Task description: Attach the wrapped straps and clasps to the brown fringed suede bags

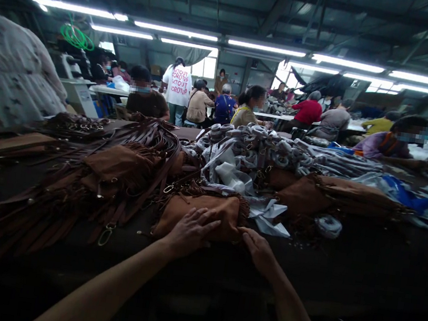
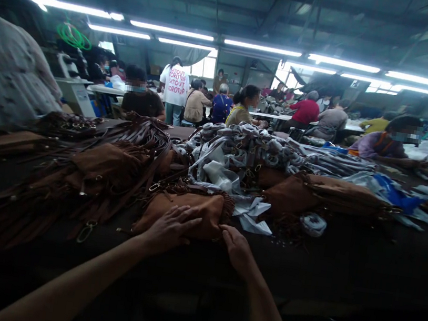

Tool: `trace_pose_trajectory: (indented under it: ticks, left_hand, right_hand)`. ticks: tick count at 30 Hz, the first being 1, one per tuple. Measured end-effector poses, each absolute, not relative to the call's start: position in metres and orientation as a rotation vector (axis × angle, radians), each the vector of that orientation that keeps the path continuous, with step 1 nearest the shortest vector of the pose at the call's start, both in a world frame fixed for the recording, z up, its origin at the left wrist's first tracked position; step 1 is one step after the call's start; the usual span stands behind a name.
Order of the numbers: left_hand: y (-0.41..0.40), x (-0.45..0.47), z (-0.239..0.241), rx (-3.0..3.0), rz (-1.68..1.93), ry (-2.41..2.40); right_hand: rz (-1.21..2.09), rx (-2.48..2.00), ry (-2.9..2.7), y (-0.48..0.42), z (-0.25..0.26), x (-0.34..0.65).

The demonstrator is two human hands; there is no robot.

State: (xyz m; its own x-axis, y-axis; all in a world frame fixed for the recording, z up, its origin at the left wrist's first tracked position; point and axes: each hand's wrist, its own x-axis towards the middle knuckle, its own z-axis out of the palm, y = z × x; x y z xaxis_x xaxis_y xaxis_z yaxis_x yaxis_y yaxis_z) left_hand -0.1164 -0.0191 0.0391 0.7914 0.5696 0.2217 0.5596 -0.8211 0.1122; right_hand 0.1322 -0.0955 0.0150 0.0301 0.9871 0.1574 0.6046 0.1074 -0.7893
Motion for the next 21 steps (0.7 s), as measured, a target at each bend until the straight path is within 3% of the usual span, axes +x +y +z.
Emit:
trace_pose_trajectory:
  ticks: [9, 21]
  left_hand:
    - [-0.015, -0.108, 0.029, 2.943, 0.442, 1.113]
    - [-0.02, -0.101, 0.026, 2.922, 0.465, 1.19]
  right_hand:
    - [0.924, -1.385, -1.658, -0.081, 0.024, 0.155]
    - [0.792, -1.391, -1.468, -0.089, 0.006, 0.154]
